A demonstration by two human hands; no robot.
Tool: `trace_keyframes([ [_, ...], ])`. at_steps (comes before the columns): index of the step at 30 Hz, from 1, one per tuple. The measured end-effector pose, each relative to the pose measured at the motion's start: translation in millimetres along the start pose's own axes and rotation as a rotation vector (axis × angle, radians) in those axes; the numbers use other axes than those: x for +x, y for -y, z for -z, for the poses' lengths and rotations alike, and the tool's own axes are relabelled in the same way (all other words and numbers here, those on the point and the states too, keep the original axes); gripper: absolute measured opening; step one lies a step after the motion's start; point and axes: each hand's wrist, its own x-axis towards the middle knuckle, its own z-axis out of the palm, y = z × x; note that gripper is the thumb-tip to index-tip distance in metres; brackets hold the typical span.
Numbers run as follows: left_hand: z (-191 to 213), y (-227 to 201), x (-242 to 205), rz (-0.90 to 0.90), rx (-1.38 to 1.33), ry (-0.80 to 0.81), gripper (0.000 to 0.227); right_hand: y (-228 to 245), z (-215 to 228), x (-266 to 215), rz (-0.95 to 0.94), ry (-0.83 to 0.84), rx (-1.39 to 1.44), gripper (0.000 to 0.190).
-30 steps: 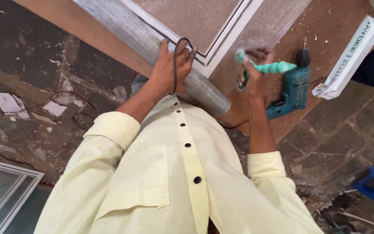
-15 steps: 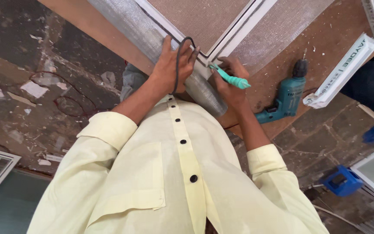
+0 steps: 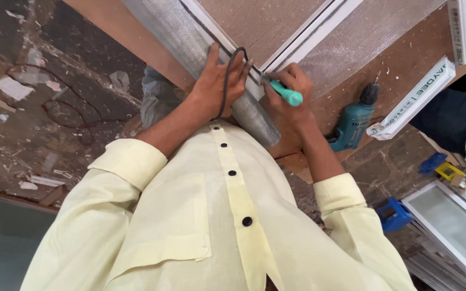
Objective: The person secures a mesh screen into a white window frame using a handheld roller tool. They roll the tool along the frame edges to press the screen into the groove, working along the sides and corners of the frame.
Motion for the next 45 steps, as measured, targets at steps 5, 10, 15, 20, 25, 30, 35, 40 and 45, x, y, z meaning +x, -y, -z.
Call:
trace_keyframes([
  [5, -6.4, -1.8, -0.7, -0.019, 0.015, -0.001, 0.103, -2.2, -8.4, -0.8, -0.020, 0.003, -0.001, 0.017],
  [10, -7.0, 3.8, -1.7, -0.059, 0.019, -0.036, 0.093, 2.6, -12.8, 6.9, -0.068, 0.058, -0.040, 0.018],
  [15, -7.0, 2.1, 1.1, -0.036, -0.005, -0.025, 0.074, 0.1, -7.1, 28.5, -0.048, 0.217, -0.058, 0.017],
  [20, -15.2, -0.6, 0.0, -0.072, -0.038, 0.033, 0.057, 0.4, -1.1, 41.2, -0.042, 0.369, -0.142, 0.017],
  [25, -12.8, 4.4, -0.5, -0.129, -0.104, 0.008, 0.046, 20.7, -8.3, 36.2, 0.027, 0.384, -0.173, 0.031],
  [30, -16.1, 4.9, -4.1, -0.151, -0.157, 0.065, 0.044, 18.2, -23.6, 37.6, -0.005, 0.251, -0.202, 0.023],
  [35, -17.5, 0.4, -1.0, -0.064, -0.123, -0.060, 0.051, 12.3, -20.6, 45.0, -0.074, 0.251, -0.118, 0.018],
  [40, -18.4, 3.1, -2.1, -0.063, -0.167, -0.048, 0.048, 20.4, -26.4, 48.4, -0.116, 0.172, -0.042, 0.015],
  [45, -15.7, -5.4, -2.8, 0.021, -0.105, -0.122, 0.062, 21.3, -26.7, 38.7, -0.084, 0.092, -0.083, 0.016],
])
